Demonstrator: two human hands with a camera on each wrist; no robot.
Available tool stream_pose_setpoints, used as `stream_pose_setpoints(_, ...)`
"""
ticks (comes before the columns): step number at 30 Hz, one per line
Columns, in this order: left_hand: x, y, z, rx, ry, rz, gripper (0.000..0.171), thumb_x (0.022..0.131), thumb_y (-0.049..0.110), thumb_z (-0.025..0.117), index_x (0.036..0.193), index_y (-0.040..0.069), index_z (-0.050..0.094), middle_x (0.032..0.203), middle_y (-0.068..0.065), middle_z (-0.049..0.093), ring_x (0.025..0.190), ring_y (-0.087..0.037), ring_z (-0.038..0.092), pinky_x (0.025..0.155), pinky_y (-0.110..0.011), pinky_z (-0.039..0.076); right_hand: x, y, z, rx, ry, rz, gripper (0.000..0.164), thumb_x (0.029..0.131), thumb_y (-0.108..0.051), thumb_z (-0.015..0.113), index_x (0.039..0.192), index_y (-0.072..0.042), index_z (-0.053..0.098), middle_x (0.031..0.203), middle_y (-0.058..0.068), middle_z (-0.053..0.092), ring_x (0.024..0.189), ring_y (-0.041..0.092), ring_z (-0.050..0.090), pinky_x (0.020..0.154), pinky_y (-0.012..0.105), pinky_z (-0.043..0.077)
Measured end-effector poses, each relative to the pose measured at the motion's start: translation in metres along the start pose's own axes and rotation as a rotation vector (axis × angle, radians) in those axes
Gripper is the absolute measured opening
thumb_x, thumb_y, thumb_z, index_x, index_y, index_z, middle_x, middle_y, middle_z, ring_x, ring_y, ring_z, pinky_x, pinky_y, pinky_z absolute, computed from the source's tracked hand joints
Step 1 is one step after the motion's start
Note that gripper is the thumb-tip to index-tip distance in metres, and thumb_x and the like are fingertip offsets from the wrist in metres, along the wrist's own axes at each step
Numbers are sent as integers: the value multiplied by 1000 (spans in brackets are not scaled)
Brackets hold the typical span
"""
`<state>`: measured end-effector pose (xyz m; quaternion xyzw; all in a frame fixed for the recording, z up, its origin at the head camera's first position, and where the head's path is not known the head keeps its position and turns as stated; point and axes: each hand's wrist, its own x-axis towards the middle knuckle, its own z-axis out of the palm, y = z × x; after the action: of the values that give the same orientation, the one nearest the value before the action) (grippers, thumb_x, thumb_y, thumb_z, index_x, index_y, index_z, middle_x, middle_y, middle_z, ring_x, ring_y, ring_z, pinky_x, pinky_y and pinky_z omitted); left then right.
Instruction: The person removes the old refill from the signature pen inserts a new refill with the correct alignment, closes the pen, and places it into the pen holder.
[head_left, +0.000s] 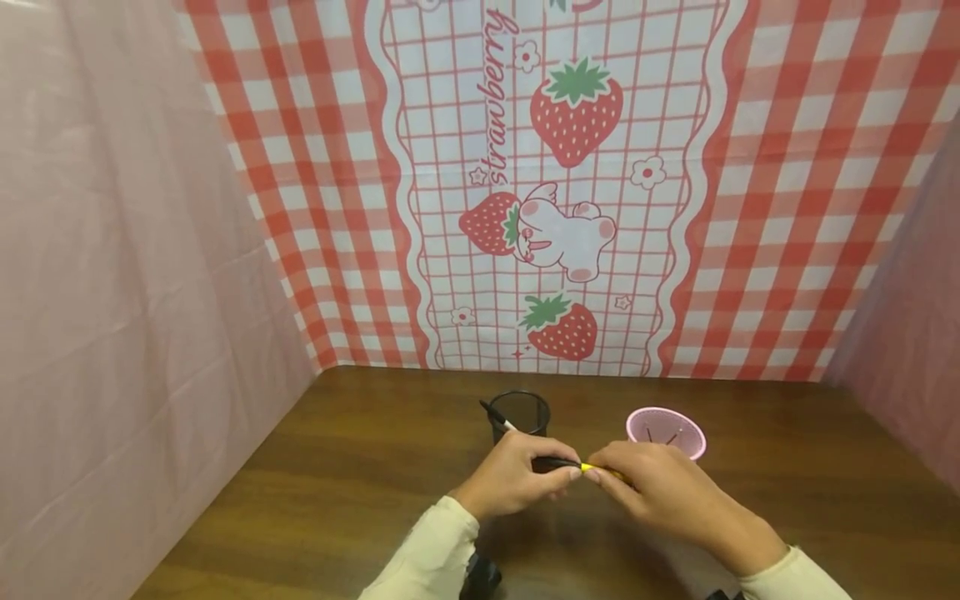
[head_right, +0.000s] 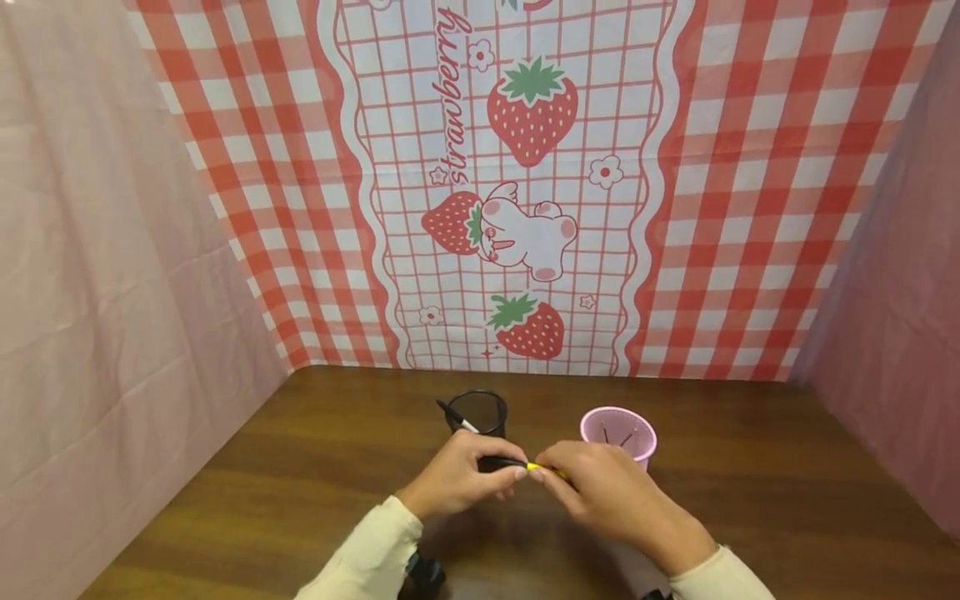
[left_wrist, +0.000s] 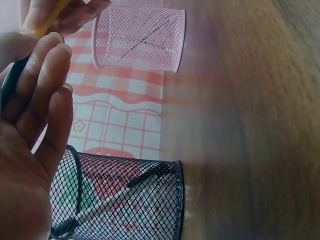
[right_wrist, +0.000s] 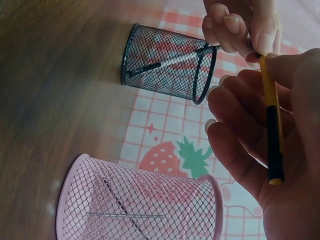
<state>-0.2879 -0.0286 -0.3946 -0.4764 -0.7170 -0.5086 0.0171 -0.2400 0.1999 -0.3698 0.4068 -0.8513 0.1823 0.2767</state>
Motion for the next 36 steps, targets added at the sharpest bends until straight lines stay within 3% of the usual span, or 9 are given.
stream_pose_setpoints(8,1,-1,2,24,-2,22,8,96,7,68,101,2,72,76,-10,71,63,4,62,56,-23,58,-2,-2,2,-29,40,10,19,83,-16,81,90,-25,67,78,-25,55,65,-8,45,53,16,41)
stream_pose_setpoints(19,-2,-1,4,-16,0,15,8,96,6,68,101,1,71,78,-11,72,63,3,64,57,-25,59,-2,-3,3,-43,49,24,29,77,-14,84,87,-29,62,74,-25,45,60,-8,39,50,15,36)
stream_pose_setpoints(26,2,0,6,-3,-8,23,7,96,5,68,101,1,71,78,-9,73,63,3,64,57,-24,59,-4,-2,1,-57,65,21,31,75,-13,85,86,-29,60,73,-25,44,59,-8,37,49,14,34)
stream_pose_setpoints(36,-1,-3,2,-73,-3,-23,9,95,5,68,102,0,72,79,-12,72,63,-1,66,58,-28,60,2,-4,4,-77,77,0,29,74,-13,85,86,-28,63,74,-25,48,60,-8,40,50,14,37)
